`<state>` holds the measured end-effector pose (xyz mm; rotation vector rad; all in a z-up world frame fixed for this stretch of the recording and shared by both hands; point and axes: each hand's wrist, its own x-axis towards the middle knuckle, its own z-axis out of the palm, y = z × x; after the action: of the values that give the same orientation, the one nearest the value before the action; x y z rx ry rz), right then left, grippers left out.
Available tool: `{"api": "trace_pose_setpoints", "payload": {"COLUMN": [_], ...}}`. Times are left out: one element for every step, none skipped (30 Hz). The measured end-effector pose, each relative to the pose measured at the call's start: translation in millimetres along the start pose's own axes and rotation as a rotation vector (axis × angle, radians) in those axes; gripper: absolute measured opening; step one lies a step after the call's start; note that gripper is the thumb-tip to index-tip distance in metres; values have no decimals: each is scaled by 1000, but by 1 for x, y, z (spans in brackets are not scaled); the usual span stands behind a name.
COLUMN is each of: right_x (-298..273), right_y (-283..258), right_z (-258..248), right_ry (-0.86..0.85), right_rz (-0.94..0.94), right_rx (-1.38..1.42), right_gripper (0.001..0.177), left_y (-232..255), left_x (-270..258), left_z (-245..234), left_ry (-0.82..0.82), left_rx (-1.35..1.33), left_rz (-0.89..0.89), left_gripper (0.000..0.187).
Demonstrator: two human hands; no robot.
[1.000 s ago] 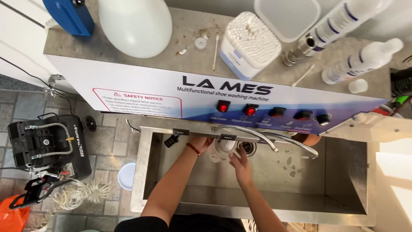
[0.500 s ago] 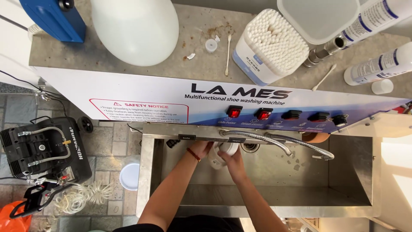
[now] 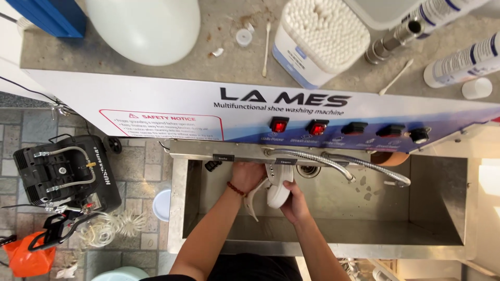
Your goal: Manually clean a white sneaker using a shoe washing station with water and brushes.
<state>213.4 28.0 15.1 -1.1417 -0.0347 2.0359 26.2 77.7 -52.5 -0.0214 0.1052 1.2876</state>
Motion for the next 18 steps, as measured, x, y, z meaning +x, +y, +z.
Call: {"api": "trace_pose_setpoints", "payload": {"right_x": [-5, -10, -12, -12, -15, -17, -19, -21, -17, -18, -20, -22, -26, -30, -30, -31, -38, -45], "right_y": [2, 4, 2, 3, 4, 5, 9, 12, 13, 14, 15, 17, 17, 17, 15, 13, 15, 18], "right_z": [6, 12, 19, 19, 18, 17, 11, 6, 5, 4, 1, -1, -1, -1, 1, 2, 1, -1], "right_ry": [4, -4, -20, -23, -37, -51, -43, -22, -12, -14, -20, -27, -25, -38, -58, -61, -74, -86], "right_rz": [2, -42, -93, -98, -109, -120, -111, -93, -86, -87, -88, -89, -87, -95, -105, -107, -106, -105], "right_rx": [13, -37, -91, -82, -91, -101, -95, -62, -29, -24, -27, -30, -28, -42, -59, -60, -53, -47], "right_gripper": [58, 61, 65, 65, 68, 72, 72, 71, 70, 70, 73, 76, 76, 79, 81, 81, 83, 85], "left_y": [-6, -13, -17, -18, -21, -24, -27, -29, -26, -25, -26, -27, -29, -31, -31, -31, -35, -39], "left_x": [1, 1, 7, 10, 10, 10, 6, 3, 7, 6, 4, 2, 1, 1, 4, 6, 2, -3], "left_z": [-10, -20, -30, -29, -28, -27, -14, -1, 13, 18, 23, 28, 25, 23, 21, 8, -7, -21], "left_ry": [8, 97, 174, 170, 41, -89, -76, -22, 19, 19, 50, 80, 84, 140, 189, 186, 65, -55], "left_rx": [4, 94, 188, 196, -31, -258, -259, -280, -295, -290, -319, -349, -348, -322, -294, -292, -325, -358], "left_rz": [-10, 132, 277, 270, 295, 317, 316, 282, 246, 243, 220, 196, 195, 224, 254, 255, 236, 218], "left_gripper": [45, 49, 52, 52, 52, 52, 52, 60, 68, 68, 76, 84, 84, 84, 83, 83, 81, 78]}}
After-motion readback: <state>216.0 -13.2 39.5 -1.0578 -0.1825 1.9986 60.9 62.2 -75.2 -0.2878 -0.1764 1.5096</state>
